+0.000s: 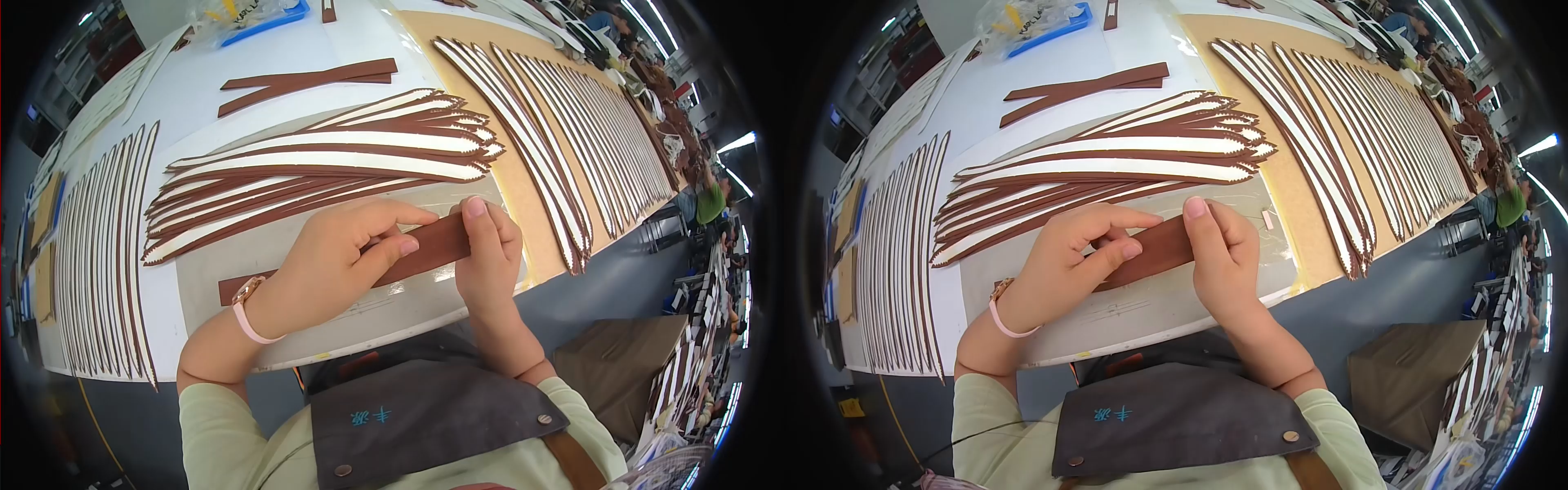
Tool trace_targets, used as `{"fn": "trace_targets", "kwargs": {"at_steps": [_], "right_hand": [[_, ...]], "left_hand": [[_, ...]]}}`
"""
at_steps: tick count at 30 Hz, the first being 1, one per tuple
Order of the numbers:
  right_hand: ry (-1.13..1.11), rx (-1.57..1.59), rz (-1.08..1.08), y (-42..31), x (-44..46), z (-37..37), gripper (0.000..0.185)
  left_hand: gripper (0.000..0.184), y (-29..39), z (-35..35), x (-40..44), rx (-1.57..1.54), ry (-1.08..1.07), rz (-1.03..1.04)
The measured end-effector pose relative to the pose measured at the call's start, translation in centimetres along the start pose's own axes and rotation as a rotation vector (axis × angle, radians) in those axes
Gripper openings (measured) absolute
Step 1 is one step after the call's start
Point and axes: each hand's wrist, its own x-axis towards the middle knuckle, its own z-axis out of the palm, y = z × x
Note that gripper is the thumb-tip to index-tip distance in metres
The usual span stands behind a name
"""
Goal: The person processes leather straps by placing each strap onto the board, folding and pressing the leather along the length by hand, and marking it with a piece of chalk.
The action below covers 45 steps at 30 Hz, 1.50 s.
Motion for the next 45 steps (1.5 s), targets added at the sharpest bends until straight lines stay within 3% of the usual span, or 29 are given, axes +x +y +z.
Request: {"fn": "trace_targets", "kwargs": {"at_steps": [4,7,9,13,16,19,22,28,31,34,37,38,40,45], "right_hand": [[-0.007,0.072,0.015,1.4,0.0,-0.8,0.041],[0.023,0.282,0.148,1.6,0.6,-0.2,0.050],[0.084,0.228,0.184,0.7,0.8,0.6,0.055],[-0.025,0.245,0.154,1.3,0.8,-0.1,0.060],[-0.102,0.446,0.197,2.8,0.5,-1.2,0.052],[-0.144,0.221,0.172,3.8,-0.5,-1.8,0.040],[-0.095,0.199,0.179,3.6,-0.8,-1.3,0.030],[-0.148,0.121,0.206,2.7,-1.6,-1.0,0.025],[-0.259,-0.021,0.114,1.8,-1.7,-1.1,0.018],[-0.068,0.010,-0.068,1.8,-0.9,-1.3,0.009],[-0.149,-0.239,-0.058,1.1,-0.2,-2.5,0.008],[-0.291,-0.352,-0.147,1.3,0.1,-3.5,0.011],[-0.261,-0.316,0.061,1.5,-0.1,-3.8,0.014],[-0.245,-0.302,0.463,3.5,1.2,-6.2,0.017]], "left_hand": [[0.027,-0.5,0.2,0.1,0.084,0.025,0.127],[0.028,-0.4,0.1,0.1,0.016,0.021,0.019],[0.028,-0.6,0.2,0.2,0.010,0.042,0.031],[0.027,-1.3,0.1,0.5,0.060,0.073,0.036],[0.026,-0.9,-0.4,0.6,-0.035,0.094,-0.103],[0.025,-1.4,-0.3,0.8,-0.003,0.123,-0.065],[0.027,-1.6,-0.3,0.9,0.016,0.098,-0.112],[0.049,-1.5,1.6,0.4,0.608,0.158,0.408],[0.054,-2.6,1.8,0.2,0.657,0.109,0.399],[0.049,-2.3,0.9,0.2,0.558,-0.005,0.227],[0.043,-2.7,0.3,0.4,0.308,-0.206,0.036],[0.043,-2.5,0.1,0.6,0.323,-0.267,-0.016],[0.042,-1.8,-0.3,0.9,0.357,-0.388,-0.122],[0.051,-4.3,-0.9,-1.2,0.554,-0.156,0.039]]}}
